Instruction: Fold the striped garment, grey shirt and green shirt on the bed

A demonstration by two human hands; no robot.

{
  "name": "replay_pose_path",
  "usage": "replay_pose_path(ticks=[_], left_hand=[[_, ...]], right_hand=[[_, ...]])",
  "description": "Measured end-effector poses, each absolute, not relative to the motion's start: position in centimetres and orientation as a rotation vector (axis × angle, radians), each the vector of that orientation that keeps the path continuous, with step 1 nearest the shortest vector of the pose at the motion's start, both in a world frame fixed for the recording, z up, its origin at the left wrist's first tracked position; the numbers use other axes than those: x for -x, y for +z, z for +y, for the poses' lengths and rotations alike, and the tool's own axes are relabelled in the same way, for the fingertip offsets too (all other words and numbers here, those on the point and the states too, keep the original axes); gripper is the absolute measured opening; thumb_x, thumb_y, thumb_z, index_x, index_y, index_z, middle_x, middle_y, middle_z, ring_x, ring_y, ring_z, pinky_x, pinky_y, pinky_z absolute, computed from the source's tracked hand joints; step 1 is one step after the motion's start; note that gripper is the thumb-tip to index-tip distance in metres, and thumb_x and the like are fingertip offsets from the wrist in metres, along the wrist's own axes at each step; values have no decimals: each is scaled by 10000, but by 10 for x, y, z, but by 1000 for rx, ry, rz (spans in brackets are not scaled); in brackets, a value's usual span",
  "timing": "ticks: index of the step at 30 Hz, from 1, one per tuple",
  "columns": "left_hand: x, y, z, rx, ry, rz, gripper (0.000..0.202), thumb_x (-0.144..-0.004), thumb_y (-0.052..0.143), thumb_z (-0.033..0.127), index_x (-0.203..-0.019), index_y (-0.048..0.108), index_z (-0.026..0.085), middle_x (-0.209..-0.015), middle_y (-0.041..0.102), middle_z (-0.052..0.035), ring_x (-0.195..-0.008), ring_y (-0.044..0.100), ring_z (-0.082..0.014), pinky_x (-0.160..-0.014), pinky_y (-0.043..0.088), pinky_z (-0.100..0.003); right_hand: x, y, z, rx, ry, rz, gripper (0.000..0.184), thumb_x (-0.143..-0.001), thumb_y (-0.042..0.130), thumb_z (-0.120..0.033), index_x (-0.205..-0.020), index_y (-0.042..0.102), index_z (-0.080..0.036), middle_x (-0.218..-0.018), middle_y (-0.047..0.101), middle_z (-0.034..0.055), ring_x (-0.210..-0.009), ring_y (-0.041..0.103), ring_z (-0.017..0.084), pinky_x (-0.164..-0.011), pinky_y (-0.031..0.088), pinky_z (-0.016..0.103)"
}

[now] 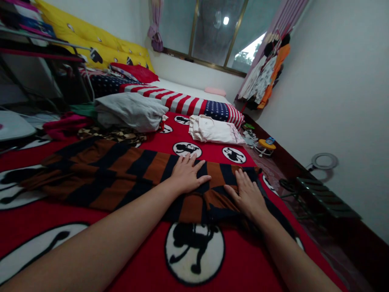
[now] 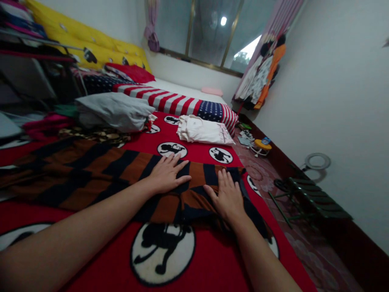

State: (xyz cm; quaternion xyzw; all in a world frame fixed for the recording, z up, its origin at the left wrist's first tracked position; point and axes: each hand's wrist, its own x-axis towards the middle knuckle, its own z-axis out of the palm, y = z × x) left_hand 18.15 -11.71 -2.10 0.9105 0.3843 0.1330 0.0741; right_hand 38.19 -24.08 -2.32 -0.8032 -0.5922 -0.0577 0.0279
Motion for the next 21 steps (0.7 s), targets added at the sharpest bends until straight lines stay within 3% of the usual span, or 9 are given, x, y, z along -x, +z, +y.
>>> replay_pose_path(ticks=[5,12,21], left_hand=[[-181,-20,-118,-2735,396,1137,830,-827,194,780,-1455,374,268,-1565,232,-107,-1432,159,-365,-1140,115,-525],[-172,-17,-122,-2758,359,1116,754,-880,239,708,-1475,327,252,-1574,193,-115,-1443,126,-347,-1149,124,-492],[-62,-12,-125,-2776,255,1277,773,-871,232,729,-1482,304,260,-1581,176,-81,-1452,124,-290,-1156,140,-448]], right_hand=[[-379,-12,-227,2531,-277,-1800,790,-878,322,-656,-1441,386,-106,-1502,338,201,-1388,298,374,-1070,249,630],[-349,-25,-208,2250,-341,-2028,608,-938,275,-517,-1455,365,-210,-1543,299,57,-1424,250,275,-1102,252,576],[-358,-35,-207,2207,-259,-2001,573,-928,330,-513,-1427,407,-241,-1531,331,45,-1412,281,277,-1102,256,579]])
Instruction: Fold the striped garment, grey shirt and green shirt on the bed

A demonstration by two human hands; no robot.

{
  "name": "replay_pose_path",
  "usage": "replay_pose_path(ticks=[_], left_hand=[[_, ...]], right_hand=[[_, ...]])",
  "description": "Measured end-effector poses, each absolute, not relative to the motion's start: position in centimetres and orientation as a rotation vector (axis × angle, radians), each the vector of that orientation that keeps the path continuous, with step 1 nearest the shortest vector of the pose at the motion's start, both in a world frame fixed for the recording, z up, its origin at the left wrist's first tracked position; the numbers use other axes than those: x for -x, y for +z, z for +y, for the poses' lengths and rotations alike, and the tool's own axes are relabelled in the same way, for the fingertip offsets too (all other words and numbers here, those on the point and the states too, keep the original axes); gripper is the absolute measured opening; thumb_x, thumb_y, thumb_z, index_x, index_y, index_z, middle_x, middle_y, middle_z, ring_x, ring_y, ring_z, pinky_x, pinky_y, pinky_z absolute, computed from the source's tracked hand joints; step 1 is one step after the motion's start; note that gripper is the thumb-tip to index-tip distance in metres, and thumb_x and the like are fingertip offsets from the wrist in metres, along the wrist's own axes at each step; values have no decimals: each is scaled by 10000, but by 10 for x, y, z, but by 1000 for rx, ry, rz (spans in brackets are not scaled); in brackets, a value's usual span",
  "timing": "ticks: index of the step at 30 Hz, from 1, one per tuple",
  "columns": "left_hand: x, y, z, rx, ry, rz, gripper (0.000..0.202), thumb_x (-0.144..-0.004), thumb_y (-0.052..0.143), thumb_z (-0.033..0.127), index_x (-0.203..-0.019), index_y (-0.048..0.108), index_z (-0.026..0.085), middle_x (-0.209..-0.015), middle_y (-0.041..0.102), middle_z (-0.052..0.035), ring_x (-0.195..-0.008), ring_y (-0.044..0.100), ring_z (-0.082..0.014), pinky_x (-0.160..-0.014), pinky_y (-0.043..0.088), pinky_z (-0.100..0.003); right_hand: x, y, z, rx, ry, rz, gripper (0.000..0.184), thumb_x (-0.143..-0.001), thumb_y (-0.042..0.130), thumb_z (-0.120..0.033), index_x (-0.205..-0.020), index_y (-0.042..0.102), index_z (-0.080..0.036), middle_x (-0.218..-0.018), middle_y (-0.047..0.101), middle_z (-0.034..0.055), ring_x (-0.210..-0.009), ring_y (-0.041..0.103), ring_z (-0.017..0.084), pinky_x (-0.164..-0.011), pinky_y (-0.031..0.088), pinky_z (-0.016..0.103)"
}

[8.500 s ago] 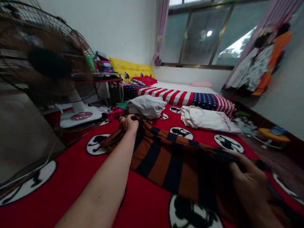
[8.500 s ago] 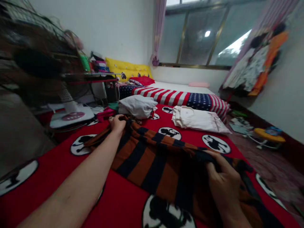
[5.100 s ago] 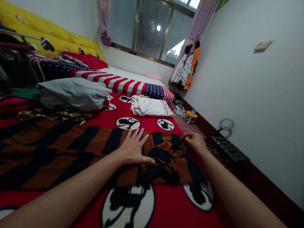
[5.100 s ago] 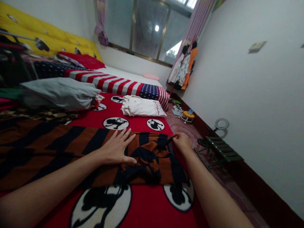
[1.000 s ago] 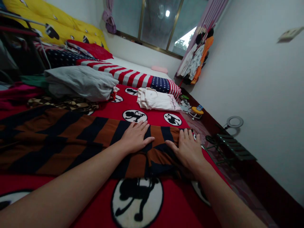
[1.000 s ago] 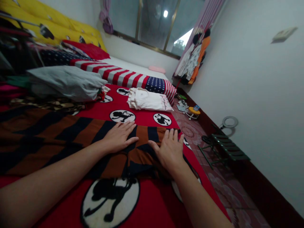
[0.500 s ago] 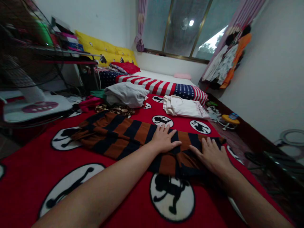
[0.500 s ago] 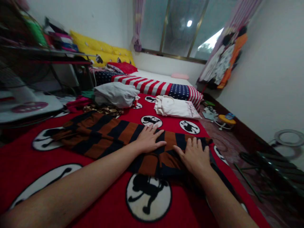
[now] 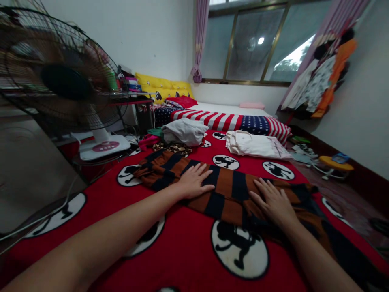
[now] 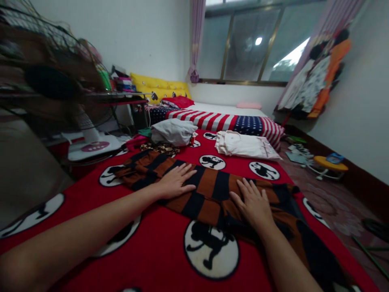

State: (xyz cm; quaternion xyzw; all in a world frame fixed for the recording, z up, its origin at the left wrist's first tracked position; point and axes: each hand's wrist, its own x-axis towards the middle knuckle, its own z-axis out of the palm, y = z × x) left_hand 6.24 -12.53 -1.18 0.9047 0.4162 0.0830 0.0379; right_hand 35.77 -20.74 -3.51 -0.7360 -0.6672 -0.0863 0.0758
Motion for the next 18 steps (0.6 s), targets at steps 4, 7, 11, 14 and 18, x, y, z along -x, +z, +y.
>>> replay_pose_path(ticks=[4,7,11,14,18], left_hand=[[-7,-9,-111,-2730,154,1478,794,-879,216,720,-1494,273,220,-1576,182,-78,-1452,151,-251,-1157,140,-430],[31,-5,-100,-2691,69,1614,802,-887,229,698,-1500,253,182,-1570,187,-92,-1450,161,-257,-1148,152,-448],[65,6,-88,-2638,-1,1770,726,-892,308,643,-1463,351,197,-1532,308,-93,-1410,276,-277,-1123,201,-474],[71,16,-76,-2667,129,1837,509,-915,353,521,-1285,586,259,-1367,554,-56,-1276,469,-250,-1047,339,-378],[64,26,-50,-2586,402,2078,369,-871,455,345,-1163,668,272,-1207,641,-52,-1147,558,-252,-932,434,-329]], right_hand=[[-357,-34,-208,2197,-215,-1991,577,-927,337,-521,-1425,410,-238,-1529,336,43,-1417,273,266,-1115,244,561],[-357,-34,-207,2201,-188,-1988,583,-926,337,-530,-1427,405,-240,-1533,327,36,-1421,262,260,-1123,228,556],[-357,-35,-207,2209,-198,-1984,586,-922,354,-531,-1424,412,-233,-1532,328,37,-1419,267,264,-1119,231,559],[-356,-35,-207,2199,-222,-1980,581,-919,363,-527,-1412,430,-226,-1522,348,46,-1411,287,271,-1112,242,565],[-355,-35,-207,2167,-238,-1964,564,-915,375,-521,-1391,458,-228,-1510,371,54,-1401,307,279,-1102,257,572]])
